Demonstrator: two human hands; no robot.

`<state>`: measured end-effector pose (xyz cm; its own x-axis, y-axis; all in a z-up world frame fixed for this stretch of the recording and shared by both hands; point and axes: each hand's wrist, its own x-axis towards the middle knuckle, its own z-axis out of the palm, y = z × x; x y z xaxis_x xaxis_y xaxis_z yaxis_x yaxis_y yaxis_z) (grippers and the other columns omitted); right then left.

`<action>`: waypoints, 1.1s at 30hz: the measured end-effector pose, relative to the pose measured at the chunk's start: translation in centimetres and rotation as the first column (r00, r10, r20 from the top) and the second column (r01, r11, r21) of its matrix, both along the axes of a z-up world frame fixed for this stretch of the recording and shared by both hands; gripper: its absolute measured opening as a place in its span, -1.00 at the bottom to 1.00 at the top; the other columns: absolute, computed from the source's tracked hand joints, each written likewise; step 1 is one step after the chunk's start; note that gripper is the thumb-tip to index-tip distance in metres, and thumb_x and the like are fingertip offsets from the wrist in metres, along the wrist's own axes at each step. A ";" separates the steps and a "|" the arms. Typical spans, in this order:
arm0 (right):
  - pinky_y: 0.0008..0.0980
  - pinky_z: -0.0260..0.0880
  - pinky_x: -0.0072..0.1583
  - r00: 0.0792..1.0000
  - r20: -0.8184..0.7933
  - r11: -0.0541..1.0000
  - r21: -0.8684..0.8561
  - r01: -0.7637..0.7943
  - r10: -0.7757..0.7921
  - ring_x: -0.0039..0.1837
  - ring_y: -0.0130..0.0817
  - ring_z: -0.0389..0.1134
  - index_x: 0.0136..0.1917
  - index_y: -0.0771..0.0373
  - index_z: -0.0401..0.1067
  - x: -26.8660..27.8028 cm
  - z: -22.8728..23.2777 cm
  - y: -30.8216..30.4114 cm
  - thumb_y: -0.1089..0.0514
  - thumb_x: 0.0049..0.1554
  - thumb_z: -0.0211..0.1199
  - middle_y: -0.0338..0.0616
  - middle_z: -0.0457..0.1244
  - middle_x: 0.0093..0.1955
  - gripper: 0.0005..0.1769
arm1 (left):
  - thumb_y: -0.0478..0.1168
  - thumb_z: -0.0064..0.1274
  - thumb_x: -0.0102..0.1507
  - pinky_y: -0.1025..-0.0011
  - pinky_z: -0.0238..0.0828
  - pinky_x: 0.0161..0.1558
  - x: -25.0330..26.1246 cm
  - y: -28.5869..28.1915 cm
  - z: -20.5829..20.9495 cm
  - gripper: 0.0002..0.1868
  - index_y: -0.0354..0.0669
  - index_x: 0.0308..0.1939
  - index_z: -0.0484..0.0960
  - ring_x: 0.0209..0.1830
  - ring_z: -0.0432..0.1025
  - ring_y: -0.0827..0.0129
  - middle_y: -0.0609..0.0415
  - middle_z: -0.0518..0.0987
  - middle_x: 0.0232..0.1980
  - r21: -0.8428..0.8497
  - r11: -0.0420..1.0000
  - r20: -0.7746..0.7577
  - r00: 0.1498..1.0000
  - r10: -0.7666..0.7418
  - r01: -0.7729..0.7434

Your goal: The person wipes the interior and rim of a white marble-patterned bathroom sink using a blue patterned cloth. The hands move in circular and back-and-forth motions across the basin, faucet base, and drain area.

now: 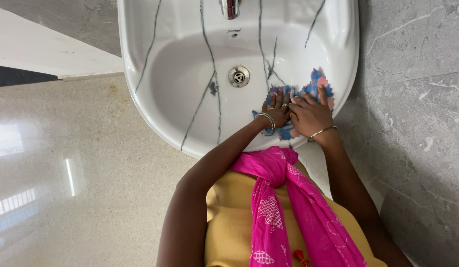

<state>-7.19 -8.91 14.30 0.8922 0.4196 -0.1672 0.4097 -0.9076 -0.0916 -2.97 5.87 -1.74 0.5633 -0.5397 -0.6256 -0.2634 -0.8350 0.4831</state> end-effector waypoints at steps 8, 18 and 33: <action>0.20 -0.53 0.56 0.950 -0.313 1.000 -0.012 0.020 -0.022 0.57 -0.19 0.07 0.33 0.03 0.45 1.4 -1.0 0.1 -0.16 0.12 0.19 -0.20 0.17 0.51 -0.45 | 0.26 -0.39 0.43 -0.39 -0.36 0.47 -0.3 1.2 2.9 -0.16 0.18 0.64 -0.42 0.67 -0.59 -0.30 -0.20 -0.60 0.69 0.092 0.995 -0.045 0.998 -0.034 0.038; 0.11 -0.09 0.49 0.930 -0.367 0.994 0.086 0.060 -0.025 0.33 -0.12 0.27 0.02 0.08 0.57 2.9 -0.8 1.4 0.04 -0.08 0.45 -0.12 0.31 0.13 -0.63 | 0.50 -0.51 0.35 -0.43 -0.42 0.45 0.4 2.3 1.4 0.02 0.06 0.63 -0.49 0.64 -0.63 -0.27 -0.21 -0.63 0.66 0.075 0.993 -0.008 0.996 0.092 -0.091; -0.09 0.36 0.29 0.757 -0.647 0.991 0.131 -0.003 0.088 0.15 0.04 0.44 0.32 0.14 0.46 2.8 0.4 5.3 -0.11 0.10 0.30 0.11 0.42 0.05 -0.43 | 0.46 -0.45 0.33 -0.45 -0.53 0.43 -0.8 6.4 4.4 0.02 0.10 0.64 -0.49 0.65 -0.68 -0.19 -0.16 -0.64 0.66 0.257 0.965 -0.108 0.992 0.072 -0.042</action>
